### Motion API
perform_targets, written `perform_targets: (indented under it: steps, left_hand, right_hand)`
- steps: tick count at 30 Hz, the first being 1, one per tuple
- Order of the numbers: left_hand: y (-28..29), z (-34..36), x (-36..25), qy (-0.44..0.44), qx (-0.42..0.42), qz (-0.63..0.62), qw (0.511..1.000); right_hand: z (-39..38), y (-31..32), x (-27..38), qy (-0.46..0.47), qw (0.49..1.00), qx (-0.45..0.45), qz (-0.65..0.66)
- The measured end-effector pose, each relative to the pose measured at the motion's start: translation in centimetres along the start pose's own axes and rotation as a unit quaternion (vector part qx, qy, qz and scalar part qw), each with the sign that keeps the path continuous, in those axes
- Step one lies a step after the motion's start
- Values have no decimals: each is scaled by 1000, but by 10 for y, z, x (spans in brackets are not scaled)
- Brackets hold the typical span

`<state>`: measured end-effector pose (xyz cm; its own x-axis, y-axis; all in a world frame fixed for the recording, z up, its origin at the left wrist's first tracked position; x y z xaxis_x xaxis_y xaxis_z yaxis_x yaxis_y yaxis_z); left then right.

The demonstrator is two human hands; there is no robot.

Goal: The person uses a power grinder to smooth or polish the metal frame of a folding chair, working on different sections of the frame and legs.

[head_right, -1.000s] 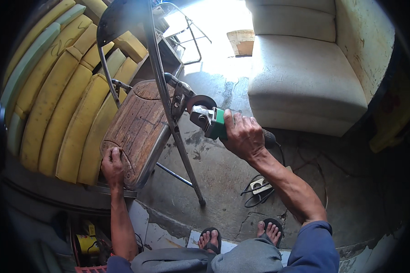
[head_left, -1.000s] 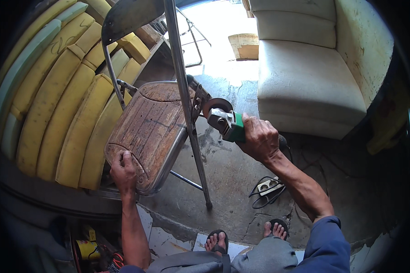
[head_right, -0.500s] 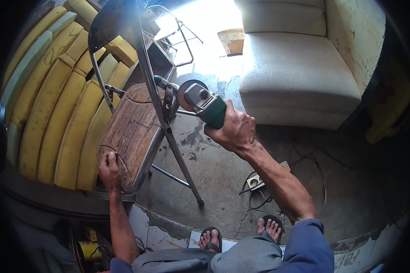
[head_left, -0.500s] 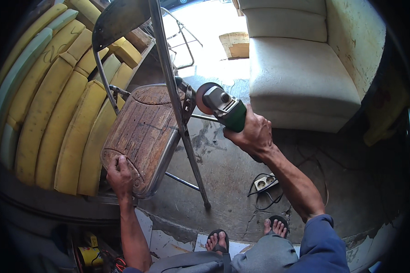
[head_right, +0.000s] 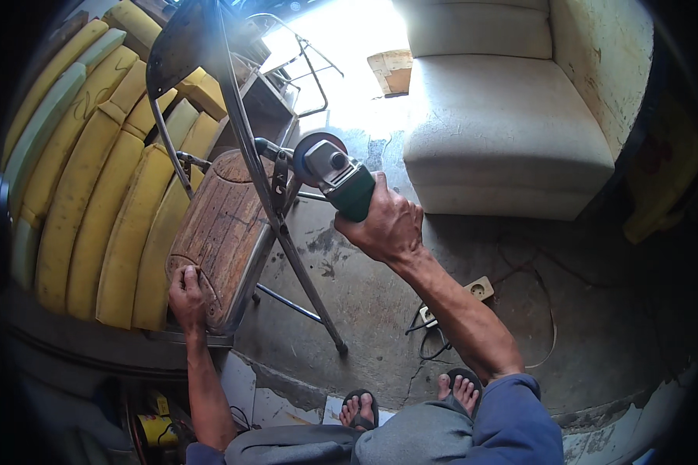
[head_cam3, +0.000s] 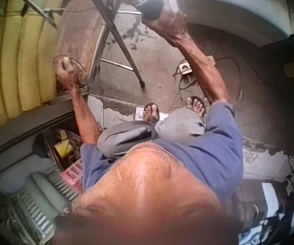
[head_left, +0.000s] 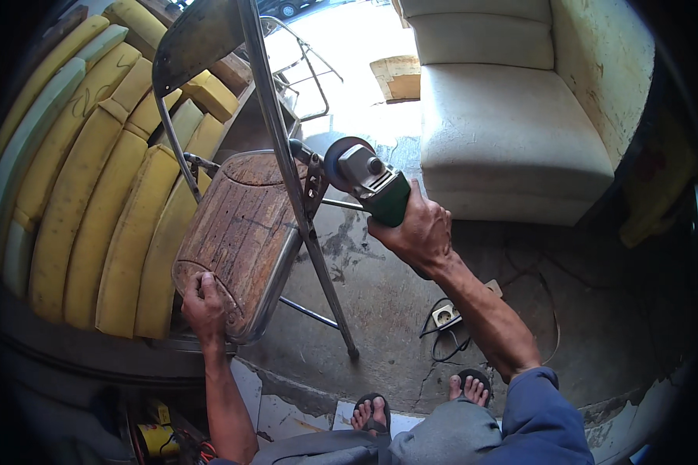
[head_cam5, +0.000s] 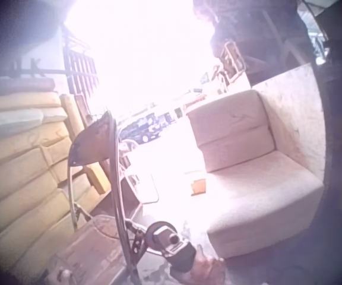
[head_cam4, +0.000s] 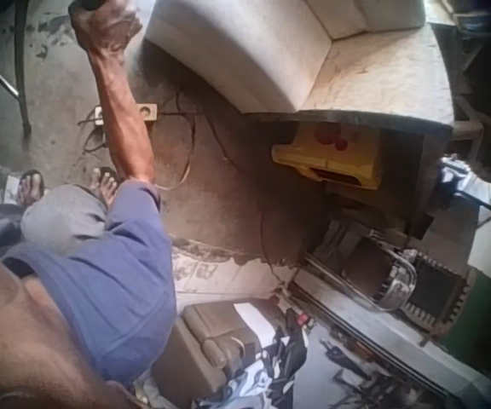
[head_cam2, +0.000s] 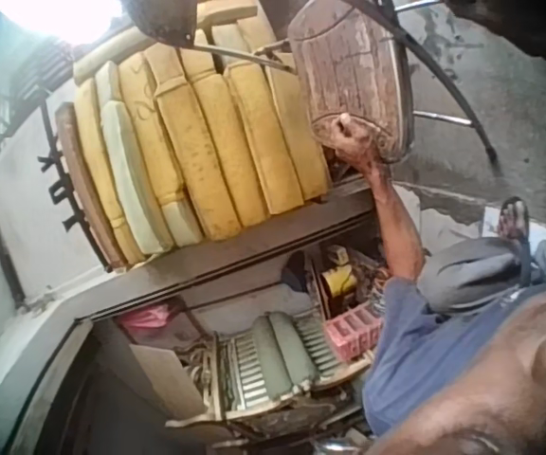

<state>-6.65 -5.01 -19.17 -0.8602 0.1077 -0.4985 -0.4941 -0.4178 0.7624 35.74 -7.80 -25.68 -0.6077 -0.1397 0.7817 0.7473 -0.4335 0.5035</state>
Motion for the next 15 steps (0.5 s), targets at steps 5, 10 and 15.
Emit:
perform_targets:
  steps: [5,10,15]
  left_hand:
    - [0,1,2,-10,-6,8,1000]
    - [0,1,-2,-9,-8,21,1000]
    - [-1,-1,-10,-40,-14,29,999]
  right_hand:
    - [-8,-8,-3,24,999,-24,-6]
    - [-10,-13,0,56,998,-27,-9]
    - [-10,-9,-6,-16,1000,12,0]
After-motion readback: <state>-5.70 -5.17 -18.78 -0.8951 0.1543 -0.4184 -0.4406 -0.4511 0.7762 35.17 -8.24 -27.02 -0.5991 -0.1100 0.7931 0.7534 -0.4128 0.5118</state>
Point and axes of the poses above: each hand's wrist, its own z-axis towards the middle knuckle, its own y-axis out of the back of the hand, x = y × z, the point moved 5 cm from there along z, towards the middle knuckle, and after that the axes turned 5 degrees about x, right-handed, at the moved point
